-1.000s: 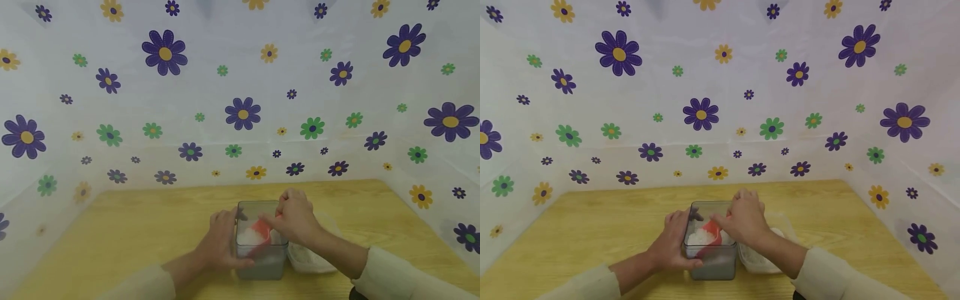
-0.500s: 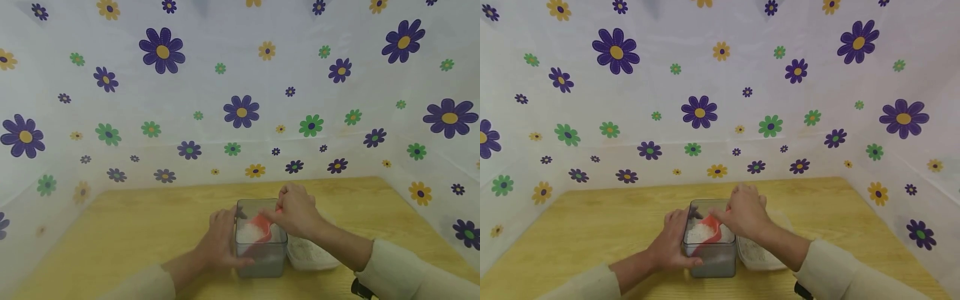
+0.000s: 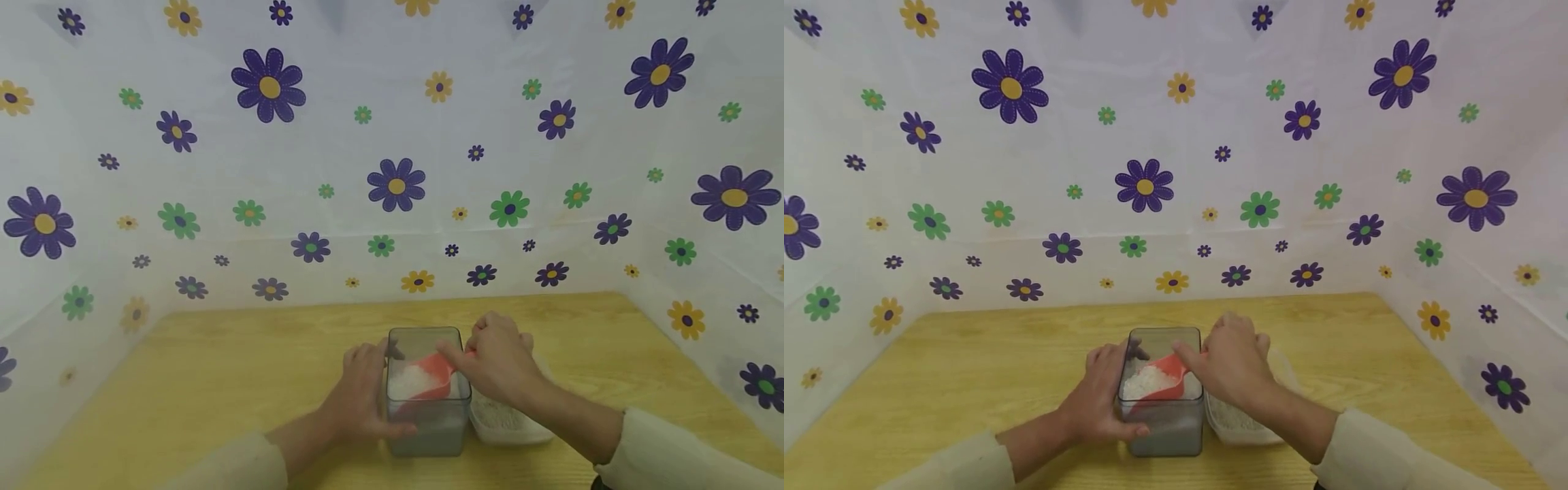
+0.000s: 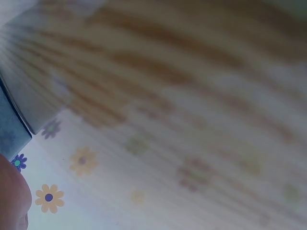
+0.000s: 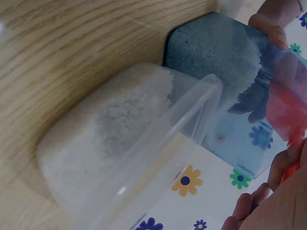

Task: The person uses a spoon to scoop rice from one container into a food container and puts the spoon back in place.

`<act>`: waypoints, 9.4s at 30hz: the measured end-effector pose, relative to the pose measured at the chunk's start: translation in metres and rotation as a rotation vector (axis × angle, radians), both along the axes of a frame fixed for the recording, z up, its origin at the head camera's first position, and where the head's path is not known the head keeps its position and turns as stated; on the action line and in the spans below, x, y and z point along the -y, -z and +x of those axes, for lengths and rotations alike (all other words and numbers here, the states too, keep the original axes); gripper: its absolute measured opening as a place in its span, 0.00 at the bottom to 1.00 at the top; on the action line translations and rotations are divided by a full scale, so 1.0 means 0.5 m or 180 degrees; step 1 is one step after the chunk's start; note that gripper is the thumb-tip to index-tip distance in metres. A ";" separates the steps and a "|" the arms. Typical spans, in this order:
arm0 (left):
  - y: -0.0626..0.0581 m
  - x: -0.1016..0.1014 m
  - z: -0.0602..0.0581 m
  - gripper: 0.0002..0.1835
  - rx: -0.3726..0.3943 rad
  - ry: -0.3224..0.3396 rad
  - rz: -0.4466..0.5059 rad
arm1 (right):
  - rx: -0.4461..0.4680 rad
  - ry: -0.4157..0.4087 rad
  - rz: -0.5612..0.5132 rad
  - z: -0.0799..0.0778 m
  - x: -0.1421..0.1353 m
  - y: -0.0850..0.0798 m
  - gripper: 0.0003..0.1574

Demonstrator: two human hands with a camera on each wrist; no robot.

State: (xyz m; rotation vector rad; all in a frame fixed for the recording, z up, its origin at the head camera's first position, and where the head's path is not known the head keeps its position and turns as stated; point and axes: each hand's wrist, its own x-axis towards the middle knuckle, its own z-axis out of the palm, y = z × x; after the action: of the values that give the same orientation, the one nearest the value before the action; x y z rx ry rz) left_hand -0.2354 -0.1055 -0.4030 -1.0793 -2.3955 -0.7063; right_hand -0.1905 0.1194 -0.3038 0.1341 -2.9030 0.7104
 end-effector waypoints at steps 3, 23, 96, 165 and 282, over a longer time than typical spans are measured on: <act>-0.002 -0.001 0.001 0.58 -0.0011 0.0024 0.0006 | -0.0004 0.0011 -0.0053 -0.001 -0.008 0.008 0.34; -0.006 0.002 0.003 0.58 0.0105 -0.0053 -0.0087 | 0.0103 0.0153 -0.0822 -0.014 -0.078 -0.057 0.41; 0.000 -0.004 0.009 0.55 0.0186 -0.0069 -0.0086 | -0.3074 -0.1008 0.1472 -0.023 -0.214 -0.041 0.33; -0.008 -0.003 0.007 0.55 0.0321 0.0101 0.0002 | -0.0425 -0.2103 0.2629 -0.078 0.089 0.021 0.30; 0.004 -0.006 0.002 0.58 0.0358 0.0145 0.0149 | -0.1236 0.0044 0.0026 0.003 -0.210 -0.018 0.16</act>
State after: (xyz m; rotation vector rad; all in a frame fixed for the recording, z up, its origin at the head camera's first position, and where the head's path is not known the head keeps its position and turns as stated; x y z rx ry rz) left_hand -0.2342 -0.1026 -0.4049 -1.1054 -2.4415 -0.8554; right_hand -0.1891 0.2243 -0.2947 0.2251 -2.5341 0.5933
